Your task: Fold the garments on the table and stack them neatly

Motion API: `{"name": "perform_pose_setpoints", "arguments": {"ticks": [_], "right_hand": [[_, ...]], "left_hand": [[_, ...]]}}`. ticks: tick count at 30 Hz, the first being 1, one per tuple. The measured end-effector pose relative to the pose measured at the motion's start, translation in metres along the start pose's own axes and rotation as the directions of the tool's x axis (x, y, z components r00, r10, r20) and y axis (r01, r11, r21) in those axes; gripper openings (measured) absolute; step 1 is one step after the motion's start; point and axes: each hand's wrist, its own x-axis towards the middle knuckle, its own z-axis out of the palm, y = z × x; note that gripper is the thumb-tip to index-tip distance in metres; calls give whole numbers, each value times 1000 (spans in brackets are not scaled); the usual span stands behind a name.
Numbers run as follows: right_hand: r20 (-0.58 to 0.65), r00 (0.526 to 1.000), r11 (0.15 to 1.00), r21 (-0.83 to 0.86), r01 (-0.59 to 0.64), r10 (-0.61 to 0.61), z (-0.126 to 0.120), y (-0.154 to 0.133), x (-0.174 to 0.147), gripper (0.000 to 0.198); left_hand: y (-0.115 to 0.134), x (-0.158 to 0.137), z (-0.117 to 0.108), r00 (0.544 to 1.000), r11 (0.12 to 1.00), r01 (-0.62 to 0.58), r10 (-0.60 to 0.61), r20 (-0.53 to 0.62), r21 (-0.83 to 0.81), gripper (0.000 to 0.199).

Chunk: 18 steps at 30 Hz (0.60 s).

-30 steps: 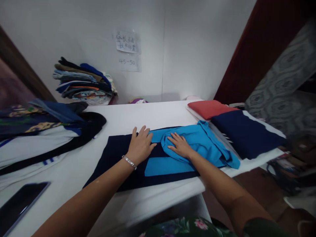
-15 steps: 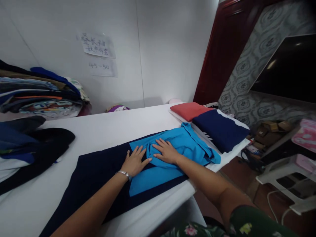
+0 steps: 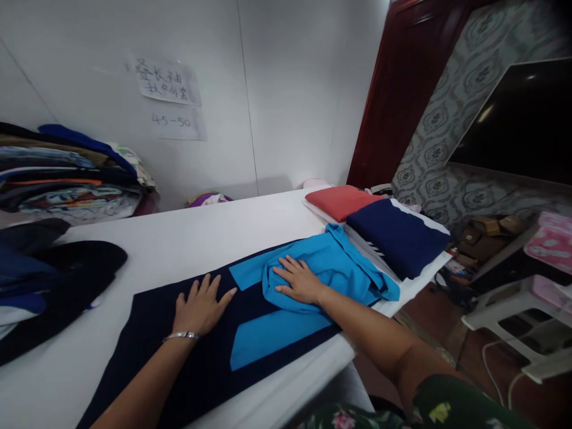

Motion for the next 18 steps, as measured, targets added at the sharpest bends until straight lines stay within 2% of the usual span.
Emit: {"name": "perform_pose_setpoints", "arguments": {"ticks": [2, 4, 5, 7, 8, 10, 11, 14, 16, 18], "right_hand": [[-1, 1000, 1000, 15, -2, 2, 0, 0, 0, 63], [-3, 1000, 1000, 24, -4, 4, 0, 0, -1, 63], [-4, 1000, 1000, 24, -5, 5, 0, 0, -1, 63], [-10, 1000, 1000, 23, -6, 6, 0, 0, 0, 63], [-13, 1000, 1000, 22, -3, 3, 0, 0, 0, 63], [-20, 1000, 1000, 24, -1, 2, 1, 1, 1, 63], [-22, 1000, 1000, 30, -4, 5, 1, 1, 1, 63], [-30, 999, 994, 112, -15, 18, 5, 5, 2, 64], [-44, 999, 970, 241, -7, 19, 7, 10, 3, 67], [-84, 996, 907, 421, 9, 29, 4, 19, 3, 67]], "left_hand": [[6, 1, -10, 998, 998, 51, -50, 34, -34, 75], [22, 1, -22, 997, 997, 70, -70, -19, -42, 75], [33, 0, -27, 996, 999, 35, -38, -75, -37, 74], [60, -3, -30, 974, 989, -148, 143, -176, -13, 70], [73, -5, -28, 945, 962, -271, 265, -191, -6, 67], [96, -7, -18, 875, 886, -463, 455, -165, -15, 64], [104, -8, -12, 855, 860, -509, 500, -137, -31, 64], [113, -6, 8, 867, 862, -498, 494, -68, -94, 68], [111, -4, 16, 880, 872, -475, 470, -69, -117, 72], [107, -3, 20, 880, 873, -475, 468, -84, -114, 75]]}}
